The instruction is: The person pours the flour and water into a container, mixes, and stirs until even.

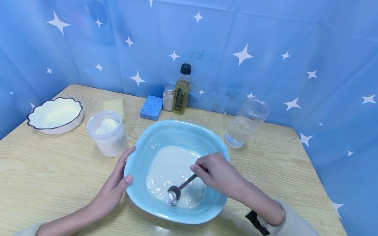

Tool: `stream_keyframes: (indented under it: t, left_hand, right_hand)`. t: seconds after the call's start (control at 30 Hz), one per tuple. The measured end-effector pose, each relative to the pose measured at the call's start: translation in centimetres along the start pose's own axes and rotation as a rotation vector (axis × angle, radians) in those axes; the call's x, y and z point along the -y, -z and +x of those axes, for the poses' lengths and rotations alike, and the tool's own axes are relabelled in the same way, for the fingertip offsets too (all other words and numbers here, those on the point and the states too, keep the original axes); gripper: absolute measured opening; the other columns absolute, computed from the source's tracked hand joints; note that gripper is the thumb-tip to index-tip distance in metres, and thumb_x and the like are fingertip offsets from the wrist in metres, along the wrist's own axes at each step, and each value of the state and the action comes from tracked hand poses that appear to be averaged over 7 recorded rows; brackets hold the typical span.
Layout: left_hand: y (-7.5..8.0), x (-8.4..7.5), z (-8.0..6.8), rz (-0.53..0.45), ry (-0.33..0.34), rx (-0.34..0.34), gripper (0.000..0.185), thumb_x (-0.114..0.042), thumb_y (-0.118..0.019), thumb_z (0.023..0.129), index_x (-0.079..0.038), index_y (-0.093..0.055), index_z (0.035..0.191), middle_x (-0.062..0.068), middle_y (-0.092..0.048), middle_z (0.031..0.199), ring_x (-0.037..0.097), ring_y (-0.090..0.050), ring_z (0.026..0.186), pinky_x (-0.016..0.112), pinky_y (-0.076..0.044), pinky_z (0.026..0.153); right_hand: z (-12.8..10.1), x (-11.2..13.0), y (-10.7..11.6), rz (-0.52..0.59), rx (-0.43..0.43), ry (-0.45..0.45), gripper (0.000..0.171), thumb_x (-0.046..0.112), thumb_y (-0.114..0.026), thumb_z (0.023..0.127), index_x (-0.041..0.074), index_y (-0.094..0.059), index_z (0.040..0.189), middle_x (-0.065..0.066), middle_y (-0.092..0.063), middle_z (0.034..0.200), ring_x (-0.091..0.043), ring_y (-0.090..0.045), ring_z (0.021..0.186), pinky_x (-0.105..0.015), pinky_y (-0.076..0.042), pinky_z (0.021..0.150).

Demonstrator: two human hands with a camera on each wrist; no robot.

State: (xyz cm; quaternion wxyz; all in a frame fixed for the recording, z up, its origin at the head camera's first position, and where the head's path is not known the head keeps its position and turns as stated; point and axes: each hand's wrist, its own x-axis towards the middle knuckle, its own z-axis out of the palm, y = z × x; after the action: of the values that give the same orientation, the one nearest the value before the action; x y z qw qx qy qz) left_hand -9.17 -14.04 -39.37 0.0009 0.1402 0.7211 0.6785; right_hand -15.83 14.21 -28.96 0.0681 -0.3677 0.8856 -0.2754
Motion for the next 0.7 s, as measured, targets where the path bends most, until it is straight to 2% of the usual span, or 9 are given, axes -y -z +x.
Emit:
stream_keyframes:
  t: [0.2,0.43,0.57,0.7]
  left_hand:
    - [0.1,0.2,0.0,-0.017,-0.006,0.002,0.064,-0.009,-0.045,0.096,-0.031,-0.016,0.148,0.021,-0.033,0.142,0.040,-0.050,0.112,0.032,-0.054,0.075]
    - [0.1,0.3,0.0,-0.016,-0.020,0.009,0.065,-0.009,-0.045,0.095,-0.031,-0.015,0.149,0.020,-0.031,0.143,0.040,-0.049,0.114,0.032,-0.054,0.076]
    - [0.0,0.3,0.1,-0.013,-0.021,0.016,0.065,-0.009,-0.045,0.096,-0.031,-0.015,0.149,0.019,-0.027,0.146,0.041,-0.046,0.117,0.031,-0.053,0.077]
    - [0.1,0.2,0.1,0.001,-0.023,0.004,0.065,-0.009,-0.045,0.095,-0.031,-0.015,0.148,0.020,-0.030,0.144,0.042,-0.048,0.114,0.031,-0.054,0.075]
  right_hand:
    - [1.6,-0.3,-1.2,-0.011,-0.087,-0.027,0.035,0.015,-0.055,0.094,0.019,-0.051,0.059,0.014,-0.027,0.048,0.001,-0.023,0.041,-0.018,-0.026,0.038]
    - [3.0,-2.3,-0.3,-0.172,-0.197,-0.077,0.032,0.013,-0.055,0.094,0.015,-0.053,0.062,0.008,-0.032,0.047,-0.004,-0.027,0.039,-0.021,-0.029,0.040]
    - [2.6,-3.2,1.3,-0.277,-0.204,-0.127,0.034,0.012,-0.055,0.093,0.012,-0.051,0.060,0.005,-0.032,0.048,-0.006,-0.028,0.041,-0.022,-0.029,0.040]
    - [1.6,-2.8,2.7,-0.371,-0.167,-0.123,0.031,0.008,-0.058,0.091,0.012,-0.054,0.060,0.006,-0.032,0.048,-0.006,-0.028,0.041,-0.022,-0.030,0.041]
